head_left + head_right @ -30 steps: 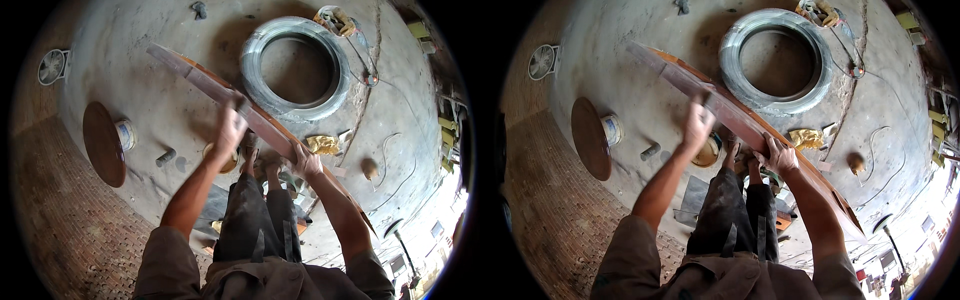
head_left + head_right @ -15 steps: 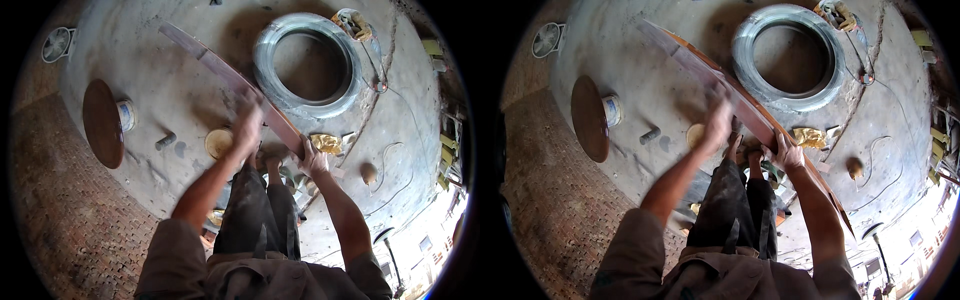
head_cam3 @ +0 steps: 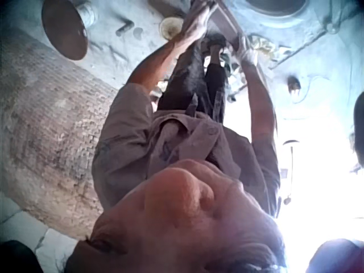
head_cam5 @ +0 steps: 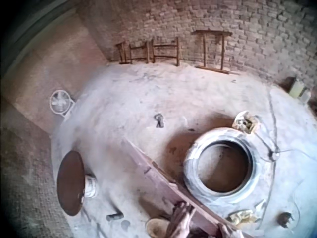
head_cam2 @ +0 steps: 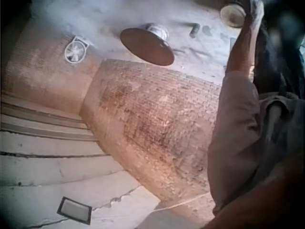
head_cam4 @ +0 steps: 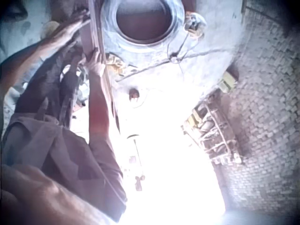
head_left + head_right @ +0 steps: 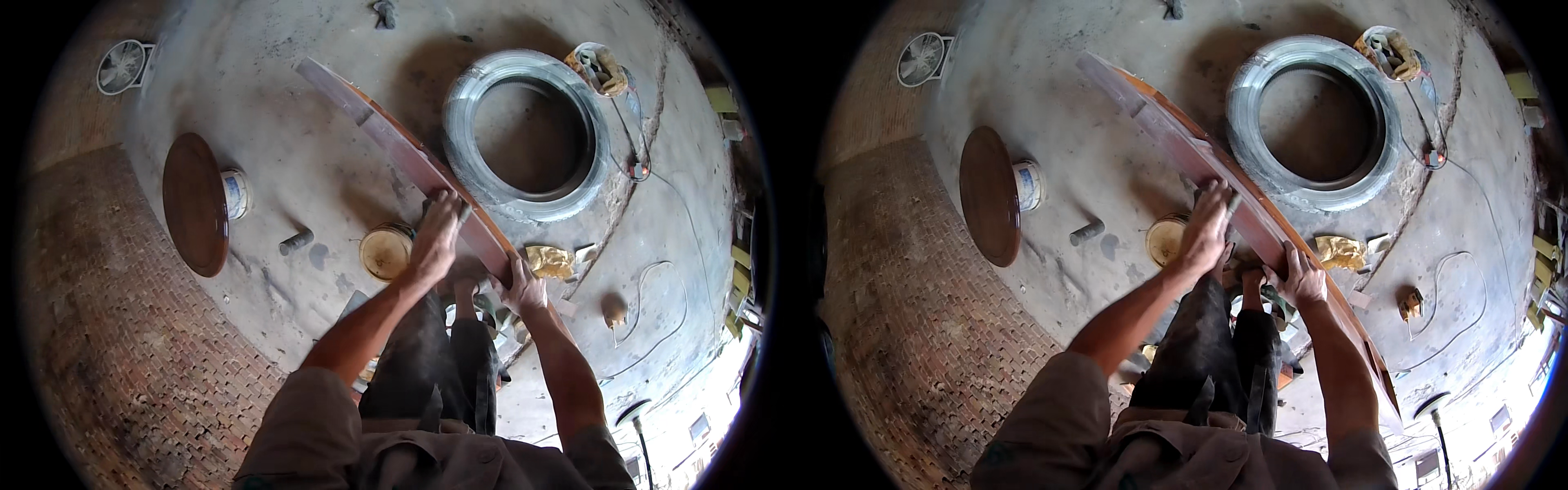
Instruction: The person sands a long wooden piece using sandpaper, focusing on edges and surfaces. They switch sandpaper sheets and continue smoothing the wood while sitting on the floor.
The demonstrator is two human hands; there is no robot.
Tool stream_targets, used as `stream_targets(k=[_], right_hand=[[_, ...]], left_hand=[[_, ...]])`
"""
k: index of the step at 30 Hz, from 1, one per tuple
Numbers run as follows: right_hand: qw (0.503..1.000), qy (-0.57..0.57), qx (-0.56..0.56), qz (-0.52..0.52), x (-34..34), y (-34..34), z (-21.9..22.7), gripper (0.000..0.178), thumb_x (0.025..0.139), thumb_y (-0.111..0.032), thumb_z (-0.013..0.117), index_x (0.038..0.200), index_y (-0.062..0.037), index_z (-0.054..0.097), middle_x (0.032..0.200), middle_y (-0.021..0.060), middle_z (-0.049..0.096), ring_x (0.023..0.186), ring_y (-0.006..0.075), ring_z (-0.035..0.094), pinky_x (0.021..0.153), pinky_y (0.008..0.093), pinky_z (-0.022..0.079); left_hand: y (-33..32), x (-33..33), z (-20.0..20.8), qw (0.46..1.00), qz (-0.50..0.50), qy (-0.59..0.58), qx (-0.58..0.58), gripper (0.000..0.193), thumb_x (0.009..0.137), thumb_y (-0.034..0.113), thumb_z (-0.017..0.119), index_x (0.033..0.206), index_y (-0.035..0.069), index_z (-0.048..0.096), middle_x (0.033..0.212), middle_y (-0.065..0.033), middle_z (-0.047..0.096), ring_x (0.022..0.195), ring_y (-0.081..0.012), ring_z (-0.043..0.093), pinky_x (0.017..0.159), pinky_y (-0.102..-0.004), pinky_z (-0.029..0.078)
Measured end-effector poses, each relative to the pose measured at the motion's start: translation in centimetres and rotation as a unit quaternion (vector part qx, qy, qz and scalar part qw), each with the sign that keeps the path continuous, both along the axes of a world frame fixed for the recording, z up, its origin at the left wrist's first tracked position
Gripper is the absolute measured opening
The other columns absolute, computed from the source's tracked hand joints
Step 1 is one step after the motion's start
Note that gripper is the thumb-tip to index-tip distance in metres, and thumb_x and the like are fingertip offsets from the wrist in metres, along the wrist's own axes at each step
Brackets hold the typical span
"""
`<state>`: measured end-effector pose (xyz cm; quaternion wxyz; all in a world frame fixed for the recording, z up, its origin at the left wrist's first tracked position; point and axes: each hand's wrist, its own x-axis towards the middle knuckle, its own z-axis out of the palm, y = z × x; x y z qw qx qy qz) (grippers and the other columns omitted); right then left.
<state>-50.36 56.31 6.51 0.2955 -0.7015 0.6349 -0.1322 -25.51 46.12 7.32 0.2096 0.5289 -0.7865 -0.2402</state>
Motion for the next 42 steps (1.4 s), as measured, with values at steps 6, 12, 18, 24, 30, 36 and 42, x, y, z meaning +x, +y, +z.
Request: stream_targets(k=[6, 12, 18, 24, 30, 36, 42], right_hand=[[1.000, 0.011, 0.025, 0.007, 0.0, -0.4, 0.3, 0.073, 0.088, -0.054, 0.075, 0.137, -0.0035, 0.056, 0.107, 0.0174, 0.071, 0.098, 0.0381, 0.072, 0.079, 0.0468, 0.060], [0.996, 0.016, 0.081, -0.016, -0.7, 1.4, -1.5, 0.078, 0.086, -0.053, 0.075, 0.146, -0.0091, 0.050, 0.116, 0.0173, 0.071, 0.098, 0.0402, 0.073, 0.079, 0.0512, 0.061], [0.995, 0.003, 0.098, 0.009, 0.1, 1.0, -1.2, 0.075, 0.087, -0.041, 0.078, 0.145, -0.0042, 0.048, 0.113, 0.0235, 0.070, 0.092, 0.0463, 0.071, 0.077, 0.0522, 0.060], [0.997, -0.019, 0.070, 0.017, 0.3, 1.4, -1.2, 0.074, 0.087, -0.038, 0.077, 0.143, 0.0005, 0.049, 0.117, 0.0257, 0.069, 0.097, 0.0471, 0.071, 0.080, 0.0515, 0.060], [0.997, 0.002, 0.065, 0.029, -0.4, 1.1, -1.2, 0.083, 0.089, -0.058, 0.072, 0.141, 0.0017, 0.050, 0.111, 0.0251, 0.069, 0.088, 0.0440, 0.072, 0.070, 0.0494, 0.060], [0.998, -0.010, 0.056, 0.022, -1.6, 0.4, -1.7, 0.074, 0.090, -0.051, 0.072, 0.141, -0.0006, 0.052, 0.107, 0.0215, 0.070, 0.086, 0.0412, 0.072, 0.070, 0.0486, 0.059], [0.991, 0.005, 0.128, 0.034, -1.4, 0.8, -1.2, 0.077, 0.088, -0.049, 0.074, 0.139, 0.0037, 0.051, 0.106, 0.0249, 0.068, 0.088, 0.0447, 0.070, 0.072, 0.0510, 0.059]], left_hand=[[-14.1, 8.4, -0.2, 0.983, 0.165, -0.033, -0.067, 0.038, 0.105, 0.007, 0.050, 0.141, -0.005, 0.055, 0.149, -0.0351, 0.047, 0.139, -0.0504, 0.045, 0.120, -0.0510, 0.036], [-15.6, 8.2, -0.7, 0.987, 0.138, 0.023, -0.074, 0.030, 0.108, 0.011, 0.048, 0.133, -0.002, 0.060, 0.142, -0.0311, 0.054, 0.134, -0.0518, 0.047, 0.115, -0.0542, 0.037], [-20.3, 11.8, -0.9, 0.983, 0.174, -0.004, -0.052, 0.022, 0.105, 0.008, 0.053, 0.118, -0.009, 0.060, 0.120, -0.0317, 0.060, 0.110, -0.0501, 0.058, 0.094, -0.0525, 0.047], [-22.6, 16.5, 2.3, 0.964, 0.218, -0.052, -0.140, 0.036, 0.100, 0.002, 0.057, 0.135, -0.007, 0.058, 0.146, -0.0263, 0.052, 0.129, -0.0478, 0.051, 0.110, -0.0524, 0.042], [-19.7, 16.3, -1.3, 0.991, 0.052, -0.064, -0.101, 0.044, 0.093, -0.008, 0.051, 0.136, -0.004, 0.061, 0.140, -0.0226, 0.062, 0.137, -0.0356, 0.054, 0.116, -0.0423, 0.045], [-21.7, 18.8, -1.0, 0.994, 0.064, -0.056, -0.072, 0.050, 0.092, -0.012, 0.052, 0.140, -0.004, 0.057, 0.152, -0.0220, 0.053, 0.148, -0.0365, 0.042, 0.123, -0.0429, 0.037], [-22.5, 17.4, -2.7, 0.985, 0.164, -0.025, -0.036, 0.040, 0.104, -0.002, 0.044, 0.142, -0.009, 0.052, 0.150, -0.0312, 0.050, 0.147, -0.0457, 0.040, 0.121, -0.0496, 0.036]])
